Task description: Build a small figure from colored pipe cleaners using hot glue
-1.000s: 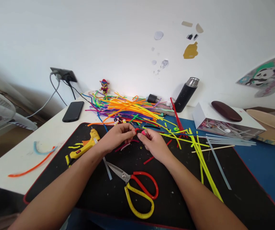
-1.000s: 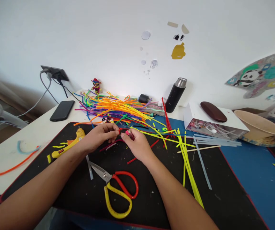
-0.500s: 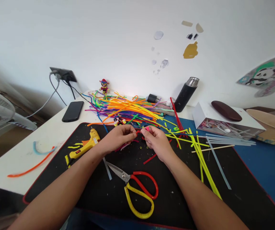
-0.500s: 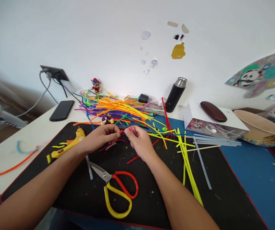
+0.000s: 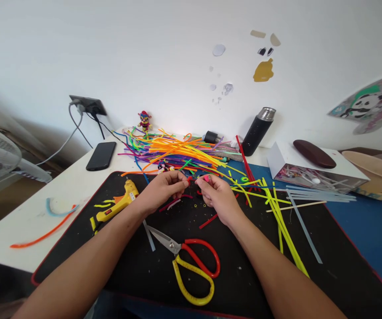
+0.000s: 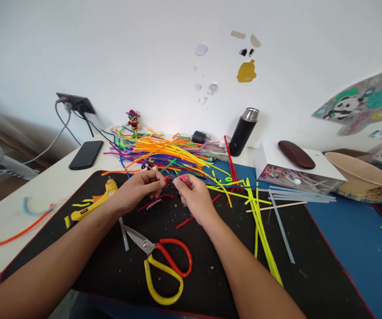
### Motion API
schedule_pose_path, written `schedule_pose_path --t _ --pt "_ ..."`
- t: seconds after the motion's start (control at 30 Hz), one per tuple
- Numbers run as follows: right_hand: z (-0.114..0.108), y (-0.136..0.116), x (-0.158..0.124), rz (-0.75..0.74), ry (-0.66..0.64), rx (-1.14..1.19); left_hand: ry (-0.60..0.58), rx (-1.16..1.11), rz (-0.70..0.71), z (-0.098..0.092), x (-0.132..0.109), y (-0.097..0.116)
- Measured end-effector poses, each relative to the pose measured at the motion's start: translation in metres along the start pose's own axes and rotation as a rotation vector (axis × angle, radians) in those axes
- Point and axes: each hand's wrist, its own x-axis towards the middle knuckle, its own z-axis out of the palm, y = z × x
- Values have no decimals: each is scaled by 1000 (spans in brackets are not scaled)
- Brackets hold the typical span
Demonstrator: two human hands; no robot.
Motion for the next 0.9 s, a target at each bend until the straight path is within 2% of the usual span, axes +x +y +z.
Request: schedule_pose_path --t 0.27,0.53,0.9 --pt "3 6 -1 -22 -49 -101 -25 1 -22 1 -1 -3" --pt "0 9 1 -73 -22 -232 -23 123 -42 2 -1 2" --pt "-1 3 -1 -100 -30 -370 -18 186 -28 -4 0 1"
